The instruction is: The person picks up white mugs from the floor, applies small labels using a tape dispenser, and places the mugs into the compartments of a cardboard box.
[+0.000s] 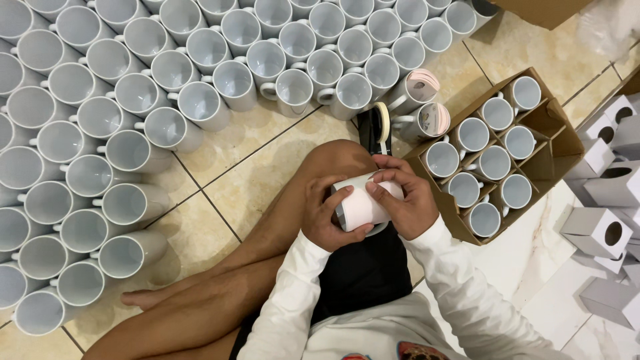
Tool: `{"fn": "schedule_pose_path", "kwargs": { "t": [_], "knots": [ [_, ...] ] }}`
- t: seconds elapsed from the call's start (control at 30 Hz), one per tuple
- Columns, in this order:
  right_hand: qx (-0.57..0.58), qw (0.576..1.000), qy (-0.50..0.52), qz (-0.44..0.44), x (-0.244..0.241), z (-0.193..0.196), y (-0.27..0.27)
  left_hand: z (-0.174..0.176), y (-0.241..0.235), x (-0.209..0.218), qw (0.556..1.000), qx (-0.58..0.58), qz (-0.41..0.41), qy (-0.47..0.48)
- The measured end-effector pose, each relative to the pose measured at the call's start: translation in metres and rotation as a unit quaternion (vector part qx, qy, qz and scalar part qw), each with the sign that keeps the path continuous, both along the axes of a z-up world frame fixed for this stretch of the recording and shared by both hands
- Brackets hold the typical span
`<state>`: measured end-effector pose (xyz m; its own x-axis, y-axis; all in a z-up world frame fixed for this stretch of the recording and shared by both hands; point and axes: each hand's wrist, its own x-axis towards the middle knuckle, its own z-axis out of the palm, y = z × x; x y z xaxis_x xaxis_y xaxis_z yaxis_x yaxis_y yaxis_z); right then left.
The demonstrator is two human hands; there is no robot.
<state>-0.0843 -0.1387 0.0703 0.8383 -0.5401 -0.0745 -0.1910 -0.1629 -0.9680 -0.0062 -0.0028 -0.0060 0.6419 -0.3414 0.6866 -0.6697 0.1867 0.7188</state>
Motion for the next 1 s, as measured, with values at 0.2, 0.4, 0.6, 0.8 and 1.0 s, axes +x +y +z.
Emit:
{"fn": "schedule_pose_path", "kwargs": {
  "t": [0.2,0.4,0.6,0.8,1.0],
  "knots": [
    [-0.013,1.0,0.019,0.017,0.0,-0.005,-0.005,-0.002,-0.001,-0.003,1.0,-0.001,0.013,-0.01],
    [0.028,0.997,0.073,-0.01,0.004,-0.009,-0.006,0.001,-0.003,-0.001,0.999,-0.027,0.016,-0.034],
    [0.041,0.996,0.075,-0.028,0.008,-0.013,-0.006,0.016,-0.004,-0.001,0.998,-0.035,0.017,-0.044],
    [-0.047,0.995,0.087,-0.008,0.006,-0.024,-0.015,0.016,0.002,-0.003,0.997,0.034,-0.009,-0.075],
    [-0.068,0.996,0.06,0.014,0.015,-0.029,-0.02,0.012,0.0,-0.001,0.994,0.032,-0.016,-0.1]
  ]
}}
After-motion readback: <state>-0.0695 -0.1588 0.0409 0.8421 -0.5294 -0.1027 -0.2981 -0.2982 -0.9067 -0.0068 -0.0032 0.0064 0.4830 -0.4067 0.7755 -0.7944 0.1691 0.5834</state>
